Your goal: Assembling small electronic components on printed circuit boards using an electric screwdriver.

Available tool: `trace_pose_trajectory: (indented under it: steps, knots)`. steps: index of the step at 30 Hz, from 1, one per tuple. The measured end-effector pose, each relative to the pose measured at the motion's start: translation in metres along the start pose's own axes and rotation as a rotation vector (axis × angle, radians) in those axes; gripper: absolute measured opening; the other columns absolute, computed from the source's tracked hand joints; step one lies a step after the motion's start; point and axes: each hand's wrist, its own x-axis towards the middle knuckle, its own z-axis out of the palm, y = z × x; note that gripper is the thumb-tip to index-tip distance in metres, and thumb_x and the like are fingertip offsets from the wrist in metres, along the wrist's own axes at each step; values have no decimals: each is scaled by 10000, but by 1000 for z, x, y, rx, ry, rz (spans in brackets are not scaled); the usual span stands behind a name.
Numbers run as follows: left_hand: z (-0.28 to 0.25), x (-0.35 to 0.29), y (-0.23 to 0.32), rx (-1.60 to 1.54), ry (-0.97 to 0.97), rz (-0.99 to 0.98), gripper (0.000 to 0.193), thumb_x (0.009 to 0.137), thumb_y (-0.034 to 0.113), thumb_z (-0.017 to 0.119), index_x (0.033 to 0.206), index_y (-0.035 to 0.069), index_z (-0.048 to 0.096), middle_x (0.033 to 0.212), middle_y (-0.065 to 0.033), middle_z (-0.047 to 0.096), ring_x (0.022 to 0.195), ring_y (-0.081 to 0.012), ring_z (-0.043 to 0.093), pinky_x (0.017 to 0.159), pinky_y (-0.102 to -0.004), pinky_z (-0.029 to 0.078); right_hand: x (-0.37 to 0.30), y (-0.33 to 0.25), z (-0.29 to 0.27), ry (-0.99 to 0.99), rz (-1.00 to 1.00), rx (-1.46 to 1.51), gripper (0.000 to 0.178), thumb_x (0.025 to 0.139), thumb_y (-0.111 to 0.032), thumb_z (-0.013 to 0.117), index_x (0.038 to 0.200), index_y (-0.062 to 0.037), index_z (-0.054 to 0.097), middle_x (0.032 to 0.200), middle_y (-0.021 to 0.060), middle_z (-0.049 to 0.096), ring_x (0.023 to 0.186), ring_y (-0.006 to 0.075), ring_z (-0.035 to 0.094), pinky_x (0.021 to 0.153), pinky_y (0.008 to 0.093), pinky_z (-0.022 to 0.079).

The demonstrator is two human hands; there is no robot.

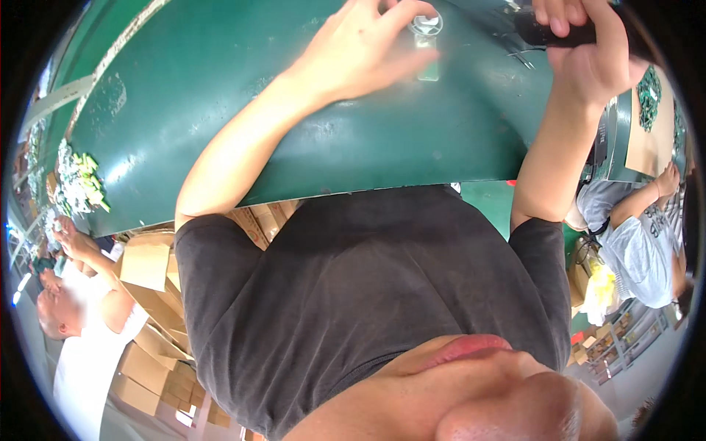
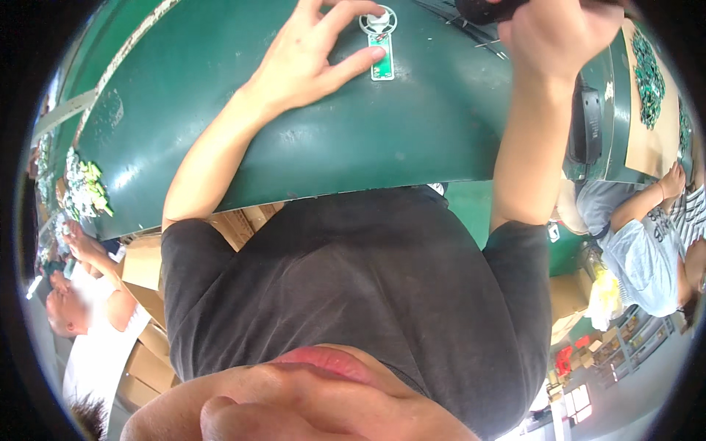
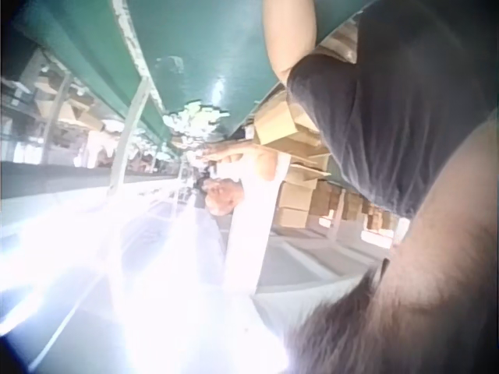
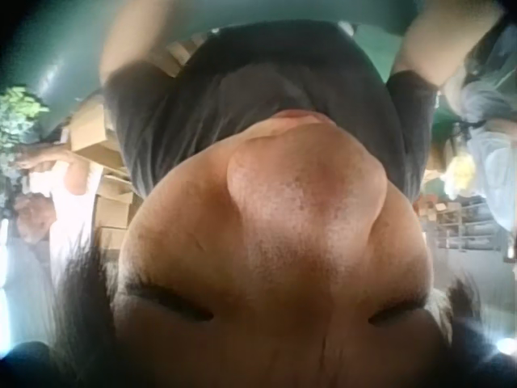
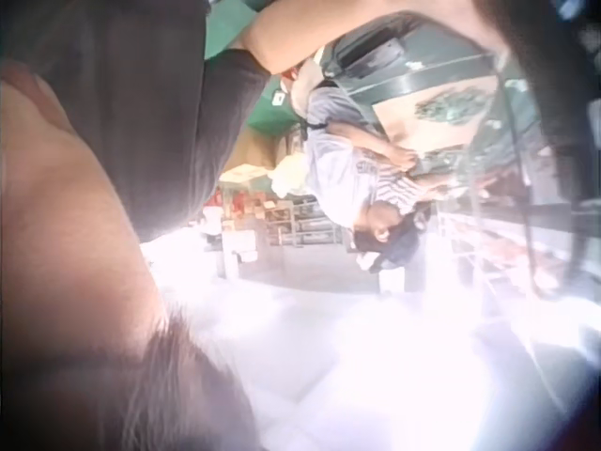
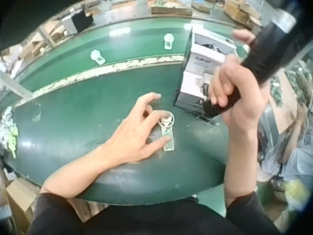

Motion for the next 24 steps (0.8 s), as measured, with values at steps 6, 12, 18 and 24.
trace_pose_trajectory:
  steps: [6, 12, 18, 24]
  knots:
    - [-1, -5, -10, -96, 77, 277, 332, 704, 219, 876, 957, 61, 730, 1403, -208, 509, 1114, -373, 556, 885, -401, 520, -23, 22, 5, -35, 48, 142, 529, 994, -78, 509, 1493, -41, 337, 670, 7, 460, 478, 129, 445, 495, 280, 462]
    - [4, -5, -15, -17, -40, 214, 353, 696, 273, 882, 958, 57, 786, 1405, -196, 539, 1199, -386, 573, 1001, -447, 491, -27, 28, 28, -107, 61, 174, 524, 984, -72, 522, 1462, -22, 315, 660, 18, 455, 484, 127, 438, 492, 291, 456]
    - [4, -8, -13, -15, -18, 236, 320, 724, 261, 856, 965, 56, 810, 1393, -190, 553, 1239, -365, 563, 1029, -433, 475, -35, 37, 33, -121, 44, 172, 528, 986, -61, 533, 1460, -18, 305, 672, 20, 452, 494, 125, 426, 522, 294, 448]
    - [0, -6, -8, -11, -107, 151, 329, 738, 270, 841, 984, 54, 812, 1362, -178, 566, 1249, -346, 545, 1041, -426, 466, -37, 42, 32, -155, 65, 130, 515, 990, -63, 526, 1458, -31, 313, 679, 18, 453, 494, 120, 422, 532, 291, 447]
